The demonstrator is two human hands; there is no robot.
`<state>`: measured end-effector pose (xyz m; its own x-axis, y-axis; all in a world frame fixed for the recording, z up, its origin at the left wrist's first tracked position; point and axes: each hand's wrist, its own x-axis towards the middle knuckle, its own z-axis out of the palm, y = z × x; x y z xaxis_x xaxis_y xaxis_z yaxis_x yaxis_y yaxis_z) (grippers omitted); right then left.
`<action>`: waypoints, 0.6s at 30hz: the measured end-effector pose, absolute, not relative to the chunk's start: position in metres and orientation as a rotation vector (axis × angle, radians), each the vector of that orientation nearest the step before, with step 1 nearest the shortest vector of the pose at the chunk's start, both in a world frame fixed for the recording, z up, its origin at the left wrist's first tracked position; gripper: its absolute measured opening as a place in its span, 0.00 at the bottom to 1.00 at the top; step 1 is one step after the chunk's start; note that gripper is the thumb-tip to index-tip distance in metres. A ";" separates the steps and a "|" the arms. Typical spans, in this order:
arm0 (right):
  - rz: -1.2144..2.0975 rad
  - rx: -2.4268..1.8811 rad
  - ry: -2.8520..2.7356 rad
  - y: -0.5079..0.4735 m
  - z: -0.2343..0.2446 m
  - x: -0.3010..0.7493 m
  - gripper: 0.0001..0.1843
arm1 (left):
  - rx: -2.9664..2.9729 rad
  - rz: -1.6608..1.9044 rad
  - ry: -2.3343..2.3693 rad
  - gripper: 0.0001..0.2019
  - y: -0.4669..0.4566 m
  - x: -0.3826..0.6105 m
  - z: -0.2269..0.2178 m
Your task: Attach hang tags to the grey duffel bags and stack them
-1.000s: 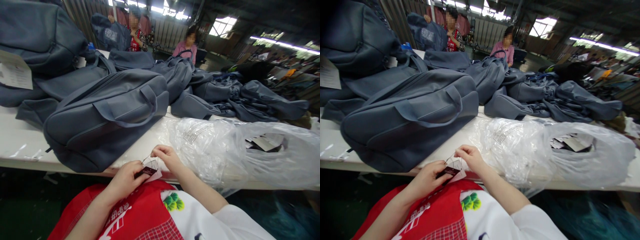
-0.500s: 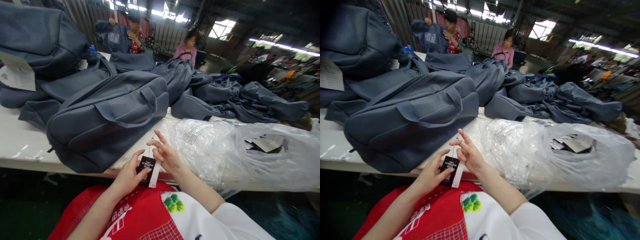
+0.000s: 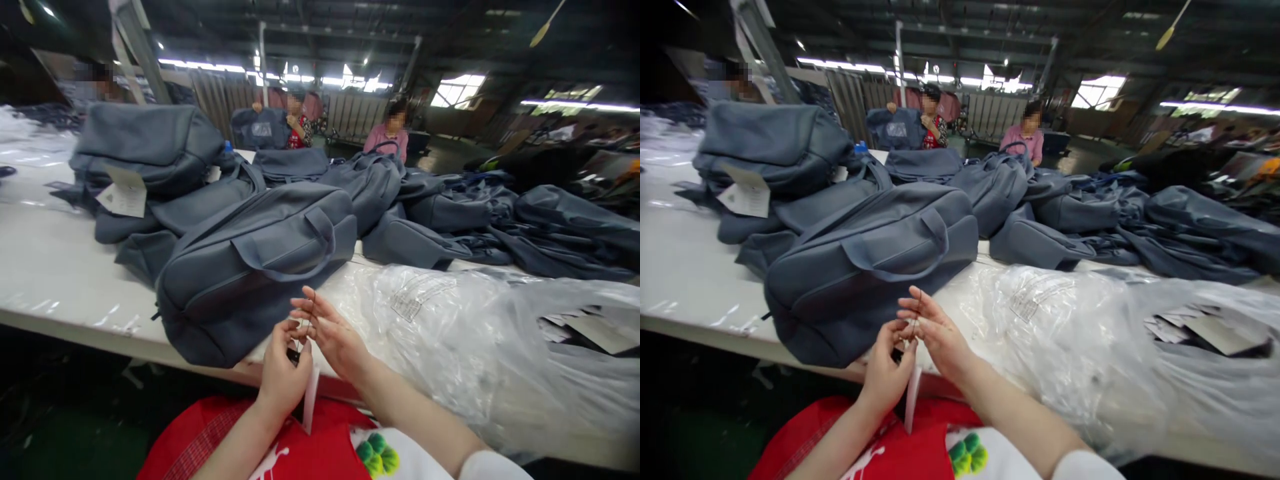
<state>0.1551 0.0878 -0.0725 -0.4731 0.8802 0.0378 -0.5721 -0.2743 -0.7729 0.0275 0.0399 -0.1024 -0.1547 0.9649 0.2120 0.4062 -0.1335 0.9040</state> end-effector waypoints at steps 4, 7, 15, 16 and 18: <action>1.790 -0.533 -1.051 0.093 -0.074 0.143 0.28 | 1.633 1.337 1.568 0.11 0.043 0.005 -0.104; 1.811 -0.567 -1.198 0.098 -0.084 0.130 0.27 | 1.721 1.150 1.477 0.13 0.040 -0.008 -0.104; 1.421 -0.951 -1.603 0.153 -0.097 0.091 0.23 | 1.608 1.293 1.669 0.16 0.032 -0.051 -0.094; 1.293 -0.931 -1.618 0.160 -0.090 0.088 0.26 | 1.607 1.329 1.692 0.16 0.034 -0.058 -0.088; 1.100 -0.836 -1.645 0.171 -0.068 0.084 0.33 | 1.640 1.385 1.743 0.16 0.041 -0.071 -0.072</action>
